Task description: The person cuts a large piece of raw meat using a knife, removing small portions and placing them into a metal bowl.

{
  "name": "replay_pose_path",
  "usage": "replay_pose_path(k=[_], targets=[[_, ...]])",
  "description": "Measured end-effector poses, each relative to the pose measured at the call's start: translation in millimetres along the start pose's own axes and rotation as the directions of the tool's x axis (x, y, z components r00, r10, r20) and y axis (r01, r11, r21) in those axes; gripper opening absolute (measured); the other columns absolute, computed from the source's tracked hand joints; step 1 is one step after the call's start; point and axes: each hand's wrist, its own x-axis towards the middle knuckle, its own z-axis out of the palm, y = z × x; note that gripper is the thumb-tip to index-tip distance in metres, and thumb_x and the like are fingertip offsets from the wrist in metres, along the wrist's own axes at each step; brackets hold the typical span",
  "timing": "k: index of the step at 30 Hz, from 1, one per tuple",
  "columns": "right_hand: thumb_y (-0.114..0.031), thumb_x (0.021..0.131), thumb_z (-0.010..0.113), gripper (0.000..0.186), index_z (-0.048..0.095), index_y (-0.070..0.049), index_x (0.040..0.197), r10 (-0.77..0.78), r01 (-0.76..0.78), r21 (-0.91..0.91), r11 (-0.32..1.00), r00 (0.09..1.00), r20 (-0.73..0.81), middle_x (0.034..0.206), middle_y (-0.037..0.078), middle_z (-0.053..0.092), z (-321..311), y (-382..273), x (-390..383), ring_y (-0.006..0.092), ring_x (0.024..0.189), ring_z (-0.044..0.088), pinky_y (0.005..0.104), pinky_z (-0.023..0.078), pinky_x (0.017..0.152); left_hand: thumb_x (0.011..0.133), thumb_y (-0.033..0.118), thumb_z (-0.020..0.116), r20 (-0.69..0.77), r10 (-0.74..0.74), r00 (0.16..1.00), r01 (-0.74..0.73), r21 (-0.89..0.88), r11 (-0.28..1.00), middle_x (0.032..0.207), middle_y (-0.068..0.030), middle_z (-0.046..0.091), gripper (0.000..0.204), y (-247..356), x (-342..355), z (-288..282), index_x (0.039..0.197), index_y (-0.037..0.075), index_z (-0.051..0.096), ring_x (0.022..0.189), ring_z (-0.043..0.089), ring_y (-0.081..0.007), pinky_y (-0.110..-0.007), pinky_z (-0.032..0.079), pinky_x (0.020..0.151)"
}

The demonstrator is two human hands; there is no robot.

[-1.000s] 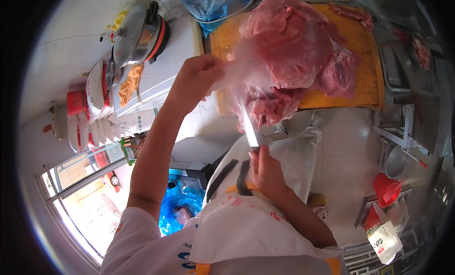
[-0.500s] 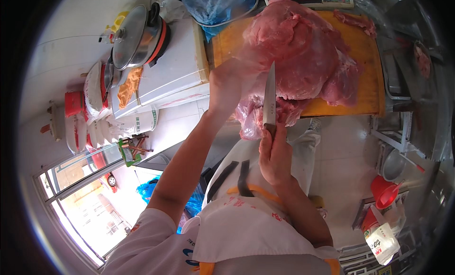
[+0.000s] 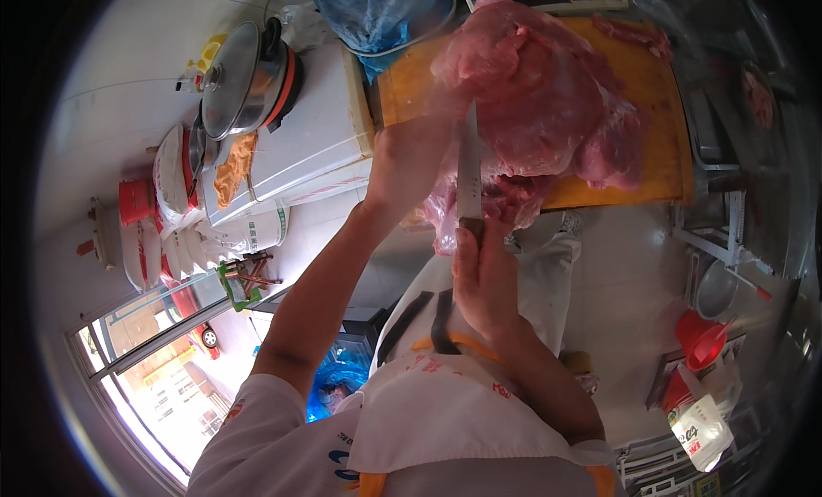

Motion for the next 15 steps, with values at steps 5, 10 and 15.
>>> replay_pose_path(k=[5, 10, 15], targets=[[-0.02, 0.112, 0.052, 0.021, 0.046, -0.001, 0.119, 0.012, -0.012, -0.053, 0.999, 1.0, -0.009, 0.094, 0.025, 0.071, 0, -10, 0, 0.05, 0.089, 0.069, 0.0546, 0.054, 0.073, 0.107, 0.021, 0.061, -0.068, 0.12, 0.99, -0.116, 0.069, 0.991, 0.063, 0.0012, 0.048, 0.035, 14, -4, 5, 0.083, -0.004, 0.063, 0.068, 0.04, -0.0052, -0.03, 0.04, 0.057], [-0.021, 0.111, 0.053, 0.022, 0.045, -0.001, 0.113, 0.016, -0.011, -0.181, 0.983, 1.0, 0.027, 0.095, 0.029, 0.069, -3, -22, -1, 0.0533, 0.087, 0.067, 0.0586, 0.051, 0.071, 0.107, 0.018, 0.062, -0.131, 0.208, 0.969, -0.187, 0.154, 0.97, 0.058, -0.0048, 0.044, 0.036, 13, -7, 8, 0.078, -0.004, 0.061, 0.063, 0.038, -0.006, -0.032, 0.038, 0.052], [-0.021, 0.112, 0.051, 0.023, 0.044, 0.001, 0.114, 0.01, -0.001, -0.183, 0.983, 0.999, 0.053, 0.094, 0.03, 0.069, -10, -31, -8, 0.0543, 0.085, 0.066, 0.0597, 0.05, 0.07, 0.107, 0.019, 0.064, -0.146, 0.18, 0.973, -0.149, 0.197, 0.969, 0.057, -0.0077, 0.041, 0.039, 13, -18, 8, 0.075, -0.004, 0.058, 0.061, 0.036, -0.0063, -0.033, 0.036, 0.049]])
